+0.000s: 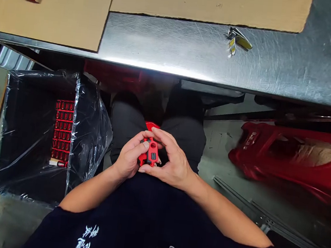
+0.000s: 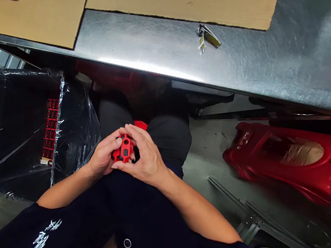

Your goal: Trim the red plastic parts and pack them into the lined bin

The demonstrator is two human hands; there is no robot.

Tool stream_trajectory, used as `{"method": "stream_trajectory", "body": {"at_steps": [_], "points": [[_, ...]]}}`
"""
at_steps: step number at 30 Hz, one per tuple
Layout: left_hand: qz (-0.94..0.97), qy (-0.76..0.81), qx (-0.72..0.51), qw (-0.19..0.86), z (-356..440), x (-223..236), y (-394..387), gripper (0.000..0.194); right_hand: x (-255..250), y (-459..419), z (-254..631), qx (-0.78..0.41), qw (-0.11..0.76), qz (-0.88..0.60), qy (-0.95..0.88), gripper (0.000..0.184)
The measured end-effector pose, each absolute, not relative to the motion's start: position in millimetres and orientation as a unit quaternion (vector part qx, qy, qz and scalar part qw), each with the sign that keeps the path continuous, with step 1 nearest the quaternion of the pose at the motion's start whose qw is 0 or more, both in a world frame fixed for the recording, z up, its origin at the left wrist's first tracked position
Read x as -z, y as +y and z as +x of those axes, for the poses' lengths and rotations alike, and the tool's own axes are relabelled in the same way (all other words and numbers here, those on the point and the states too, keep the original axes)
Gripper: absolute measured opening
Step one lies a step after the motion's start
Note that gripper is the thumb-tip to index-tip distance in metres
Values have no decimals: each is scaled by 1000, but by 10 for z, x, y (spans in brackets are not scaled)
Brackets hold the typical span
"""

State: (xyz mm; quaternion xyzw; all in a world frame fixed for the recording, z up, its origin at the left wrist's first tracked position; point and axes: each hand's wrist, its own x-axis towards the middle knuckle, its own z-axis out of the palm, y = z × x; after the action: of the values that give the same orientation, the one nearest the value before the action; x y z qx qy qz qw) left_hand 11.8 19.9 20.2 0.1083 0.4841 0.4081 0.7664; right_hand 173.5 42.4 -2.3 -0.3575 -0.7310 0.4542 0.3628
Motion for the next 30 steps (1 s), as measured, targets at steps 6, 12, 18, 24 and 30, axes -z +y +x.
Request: {"method": "stream_trajectory", "body": {"at_steps": [6, 12, 18, 24, 30], "points": [[193, 507, -435, 719, 86, -209, 163, 47, 17, 429, 1817, -504, 338, -358, -710, 101], [205, 513, -447, 703, 50, -156, 167, 37, 20, 410, 1807, -565, 339, -372, -654, 94], [215, 551, -415, 691, -5, -100, 174, 24, -85, 461, 1782, -508, 339, -369, -700, 83], [292, 523, -415, 685, -52, -87, 144, 34, -51, 475, 1798, -505, 352, -358, -702, 82], [401, 527, -407, 629, -133, -44, 84, 43, 59, 417, 1792, -556, 397, -335, -648, 81]]}}
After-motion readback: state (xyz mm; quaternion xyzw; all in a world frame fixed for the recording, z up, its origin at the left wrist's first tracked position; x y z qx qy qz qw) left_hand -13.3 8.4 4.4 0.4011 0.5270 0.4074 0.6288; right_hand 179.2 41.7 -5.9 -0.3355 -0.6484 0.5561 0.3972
